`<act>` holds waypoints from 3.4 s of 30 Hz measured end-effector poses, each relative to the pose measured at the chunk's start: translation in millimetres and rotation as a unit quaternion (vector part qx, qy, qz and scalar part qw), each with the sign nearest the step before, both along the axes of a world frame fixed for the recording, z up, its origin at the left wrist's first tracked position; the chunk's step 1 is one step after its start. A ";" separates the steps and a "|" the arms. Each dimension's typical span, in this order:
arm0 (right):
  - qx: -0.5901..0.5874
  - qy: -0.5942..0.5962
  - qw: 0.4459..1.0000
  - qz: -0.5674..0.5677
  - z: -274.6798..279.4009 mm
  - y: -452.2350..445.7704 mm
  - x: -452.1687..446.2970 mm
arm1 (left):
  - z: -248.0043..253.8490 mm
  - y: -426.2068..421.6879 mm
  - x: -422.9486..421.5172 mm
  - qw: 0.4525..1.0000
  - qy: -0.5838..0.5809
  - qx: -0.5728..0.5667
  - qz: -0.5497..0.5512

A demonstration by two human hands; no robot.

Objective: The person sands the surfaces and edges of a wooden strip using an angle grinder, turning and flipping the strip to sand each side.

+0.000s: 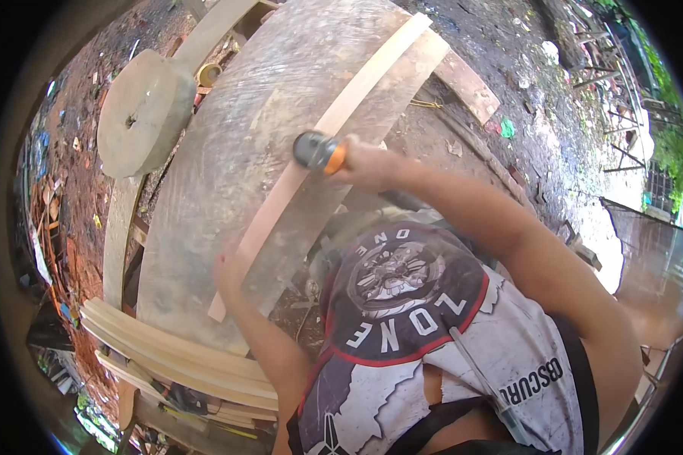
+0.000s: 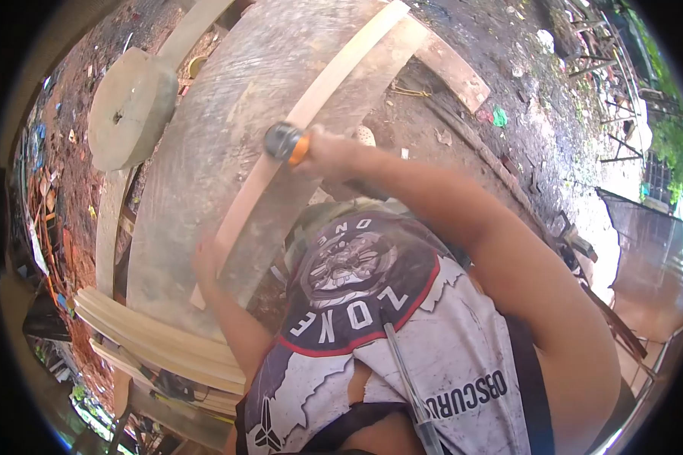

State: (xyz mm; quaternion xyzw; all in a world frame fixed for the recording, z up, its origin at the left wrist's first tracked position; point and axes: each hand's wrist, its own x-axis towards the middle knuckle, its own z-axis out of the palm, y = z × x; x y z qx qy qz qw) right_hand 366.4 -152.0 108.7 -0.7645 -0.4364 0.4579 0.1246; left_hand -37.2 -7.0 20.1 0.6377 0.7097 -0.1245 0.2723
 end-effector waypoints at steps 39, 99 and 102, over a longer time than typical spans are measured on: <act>-0.001 -0.067 0.970 -0.235 -32.6 -4.7 378.7 | -65.6 -45.3 82.2 0.743 -0.266 -0.022 0.614; 0.006 0.062 0.988 0.144 -7.7 15.1 -59.0 | 27.1 -138.2 171.9 0.756 -0.552 -0.207 0.283; 0.003 0.094 0.982 0.162 -5.2 27.9 -68.5 | 40.6 -136.1 165.7 0.733 -0.572 -0.197 0.313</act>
